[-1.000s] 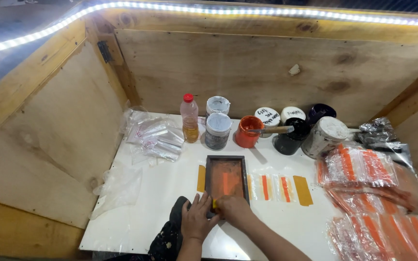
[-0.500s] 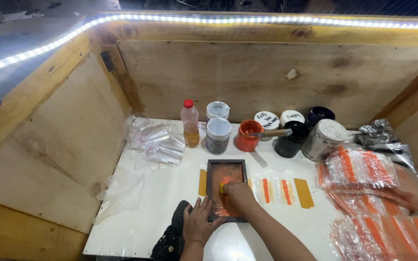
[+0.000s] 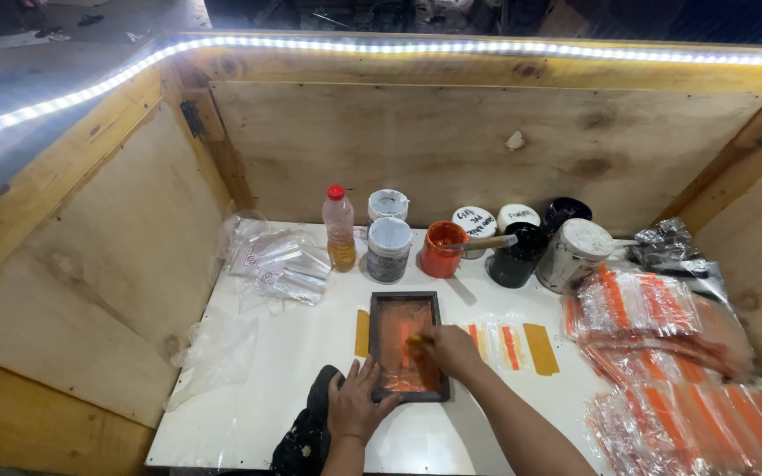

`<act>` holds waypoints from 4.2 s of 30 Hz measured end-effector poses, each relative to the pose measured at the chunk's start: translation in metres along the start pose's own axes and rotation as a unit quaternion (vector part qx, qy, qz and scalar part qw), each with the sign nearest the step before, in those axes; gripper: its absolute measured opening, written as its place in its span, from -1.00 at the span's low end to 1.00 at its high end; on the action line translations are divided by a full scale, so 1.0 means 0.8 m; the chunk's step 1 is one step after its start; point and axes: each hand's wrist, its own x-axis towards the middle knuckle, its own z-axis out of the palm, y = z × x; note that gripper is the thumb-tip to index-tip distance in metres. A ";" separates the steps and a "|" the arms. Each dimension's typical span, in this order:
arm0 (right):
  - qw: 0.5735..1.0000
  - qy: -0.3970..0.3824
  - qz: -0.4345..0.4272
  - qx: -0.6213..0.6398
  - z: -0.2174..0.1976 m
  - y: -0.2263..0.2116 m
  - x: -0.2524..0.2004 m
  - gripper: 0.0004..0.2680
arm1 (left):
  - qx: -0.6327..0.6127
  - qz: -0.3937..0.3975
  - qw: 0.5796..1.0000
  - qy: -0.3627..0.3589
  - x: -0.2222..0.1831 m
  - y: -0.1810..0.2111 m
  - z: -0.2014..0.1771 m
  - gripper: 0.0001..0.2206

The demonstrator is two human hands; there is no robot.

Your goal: Manual stenciling of paper bags using a squeegee and orange ink on a production table.

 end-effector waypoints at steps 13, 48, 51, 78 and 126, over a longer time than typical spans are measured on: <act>0.974 0.018 -0.115 -0.192 0.098 -0.005 -0.005 -0.89 | 0.005 0.015 0.999 0.039 0.005 -0.013 0.027 -0.30; 0.972 0.001 -0.121 -0.203 0.071 -0.021 0.027 -0.88 | -0.014 0.032 0.996 0.086 0.006 -0.013 0.024 -0.28; 0.965 -0.054 -0.154 -0.205 0.063 -0.022 -0.004 -0.87 | -0.019 0.024 0.998 0.050 0.007 -0.015 0.025 -0.33; 0.993 0.073 0.029 -0.087 0.012 0.003 0.111 -0.84 | -0.007 0.038 0.996 0.083 0.004 -0.014 0.021 -0.31; 0.971 -0.058 0.010 -0.230 0.078 -0.007 -0.024 -0.81 | 0.037 0.020 0.997 0.068 0.006 -0.016 0.031 -0.18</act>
